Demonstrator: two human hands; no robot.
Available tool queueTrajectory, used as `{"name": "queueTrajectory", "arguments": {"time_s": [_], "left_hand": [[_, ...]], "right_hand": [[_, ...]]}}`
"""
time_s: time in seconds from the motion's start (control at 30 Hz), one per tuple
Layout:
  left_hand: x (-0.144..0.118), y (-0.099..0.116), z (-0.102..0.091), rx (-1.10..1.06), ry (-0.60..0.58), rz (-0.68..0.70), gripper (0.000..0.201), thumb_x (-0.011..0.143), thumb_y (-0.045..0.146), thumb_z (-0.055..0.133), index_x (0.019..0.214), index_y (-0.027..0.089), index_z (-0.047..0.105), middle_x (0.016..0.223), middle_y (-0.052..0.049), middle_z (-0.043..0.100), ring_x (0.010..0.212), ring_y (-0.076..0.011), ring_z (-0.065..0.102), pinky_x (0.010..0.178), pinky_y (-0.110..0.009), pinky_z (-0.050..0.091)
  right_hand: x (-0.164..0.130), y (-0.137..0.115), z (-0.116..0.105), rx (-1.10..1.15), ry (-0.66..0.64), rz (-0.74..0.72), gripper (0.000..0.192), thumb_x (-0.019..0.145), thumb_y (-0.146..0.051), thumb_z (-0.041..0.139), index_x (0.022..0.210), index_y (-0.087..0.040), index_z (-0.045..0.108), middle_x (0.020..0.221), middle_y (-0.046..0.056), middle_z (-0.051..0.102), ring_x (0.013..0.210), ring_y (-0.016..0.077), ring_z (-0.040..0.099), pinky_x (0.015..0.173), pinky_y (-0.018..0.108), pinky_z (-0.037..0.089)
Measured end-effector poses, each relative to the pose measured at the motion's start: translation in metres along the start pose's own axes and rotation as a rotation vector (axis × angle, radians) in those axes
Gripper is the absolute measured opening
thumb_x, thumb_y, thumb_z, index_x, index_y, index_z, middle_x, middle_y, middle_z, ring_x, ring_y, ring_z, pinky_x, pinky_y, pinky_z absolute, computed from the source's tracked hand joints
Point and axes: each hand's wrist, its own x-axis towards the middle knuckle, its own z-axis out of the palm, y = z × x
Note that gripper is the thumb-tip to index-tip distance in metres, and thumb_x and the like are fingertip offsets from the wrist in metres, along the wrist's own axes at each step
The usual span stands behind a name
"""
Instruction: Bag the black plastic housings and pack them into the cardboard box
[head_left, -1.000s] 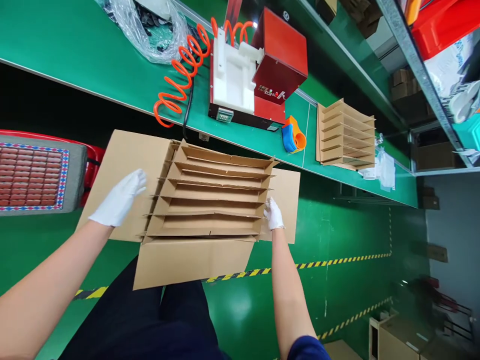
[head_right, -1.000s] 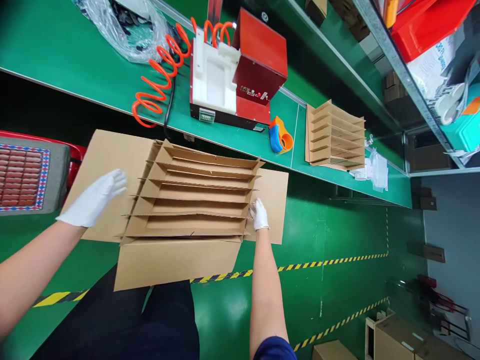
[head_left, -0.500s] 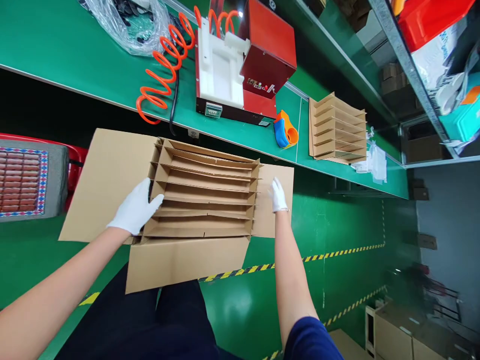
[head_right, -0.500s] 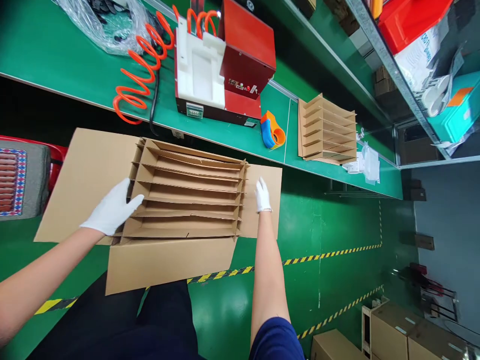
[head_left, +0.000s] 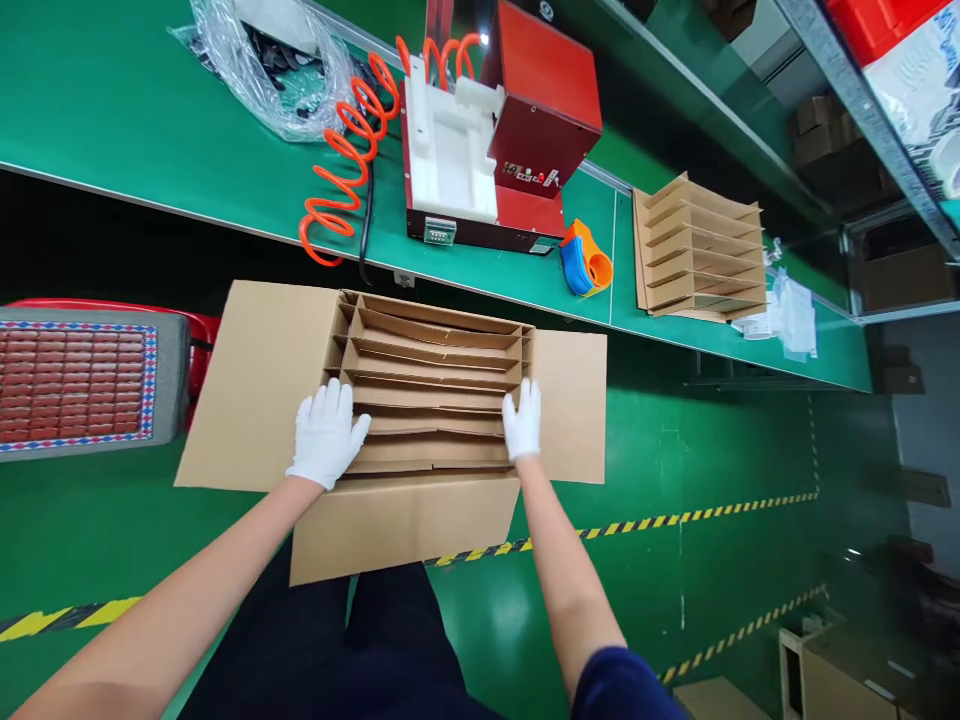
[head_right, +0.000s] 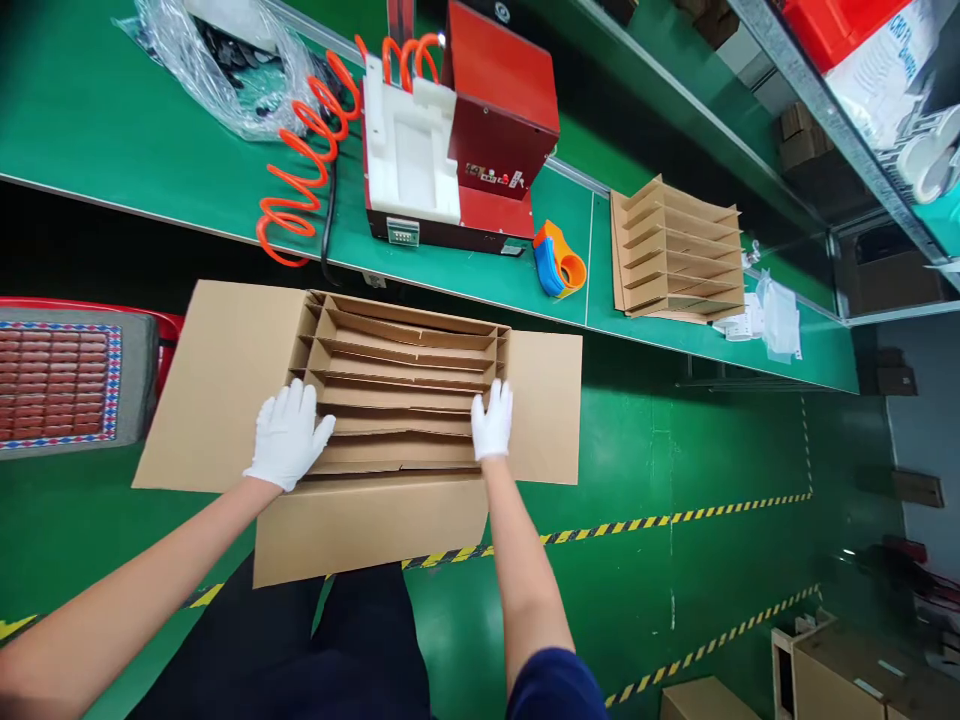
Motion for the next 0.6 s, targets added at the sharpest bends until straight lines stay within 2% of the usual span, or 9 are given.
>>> {"name": "queueTrajectory", "arguments": {"time_s": [0.1,0.17,0.23,0.37,0.47,0.53,0.6], "left_hand": [[-0.011,-0.002,0.014,-0.018,-0.150,0.216,0.059,0.095,0.041,0.043,0.145,0.013,0.055,0.159,-0.020,0.045,0.150,-0.0383,0.036,0.126,-0.057,0.012],[-0.015,-0.002,0.020,0.005,-0.210,0.276,0.056,0.095,0.039,0.044,0.144,0.016,0.058,0.159,-0.019,0.045,0.148,-0.0378,0.040,0.126,-0.057,0.011],[-0.017,-0.003,0.021,0.036,-0.199,0.262,0.056,0.096,0.037,0.043,0.146,0.016,0.056,0.162,-0.018,0.042,0.149,-0.0377,0.039,0.126,-0.057,0.011],[-0.026,-0.011,0.011,0.030,-0.271,0.270,0.054,0.096,0.034,0.044,0.147,0.018,0.056,0.161,-0.016,0.043,0.151,-0.0374,0.034,0.126,-0.058,0.010],[-0.029,-0.012,0.001,0.027,-0.332,0.279,0.053,0.092,0.029,0.049,0.142,0.016,0.061,0.156,-0.019,0.049,0.148,-0.0410,0.039,0.124,-0.062,0.014],[-0.028,-0.007,-0.009,0.028,-0.330,0.299,0.055,0.091,0.029,0.049,0.142,0.014,0.060,0.156,-0.020,0.048,0.148,-0.0424,0.038,0.124,-0.064,0.014],[-0.032,0.000,-0.023,0.015,-0.330,0.341,0.056,0.092,0.031,0.047,0.144,0.013,0.059,0.158,-0.020,0.046,0.149,-0.0413,0.037,0.125,-0.063,0.018]], "right_hand": [[-0.055,0.021,0.016,-0.169,-0.144,-0.001,0.069,0.101,-0.045,0.044,0.157,-0.007,0.039,0.168,0.018,0.026,0.157,0.0349,0.017,0.126,0.052,0.021],[-0.067,0.027,0.025,-0.255,-0.208,-0.019,0.067,0.098,-0.038,0.049,0.156,-0.003,0.041,0.165,0.020,0.032,0.157,0.0372,0.018,0.126,0.053,0.021],[-0.069,0.025,0.028,-0.304,-0.208,-0.034,0.068,0.097,-0.035,0.052,0.155,-0.001,0.041,0.165,0.021,0.032,0.156,0.0389,0.020,0.126,0.053,0.021],[-0.083,0.014,0.024,-0.323,-0.155,-0.088,0.063,0.101,-0.036,0.046,0.156,-0.005,0.043,0.166,0.020,0.029,0.156,0.0384,0.022,0.126,0.057,0.018],[-0.107,0.001,0.023,-0.296,-0.259,-0.072,0.061,0.100,-0.031,0.046,0.154,-0.004,0.045,0.163,0.022,0.035,0.153,0.0377,0.030,0.125,0.057,0.021],[-0.122,-0.013,0.023,-0.260,-0.268,-0.022,0.062,0.098,-0.029,0.045,0.153,-0.001,0.045,0.163,0.023,0.034,0.153,0.0378,0.031,0.126,0.057,0.021],[-0.139,-0.035,0.026,-0.155,-0.223,-0.026,0.062,0.099,-0.031,0.041,0.154,-0.002,0.045,0.164,0.020,0.033,0.155,0.0347,0.028,0.128,0.054,0.018]]}}
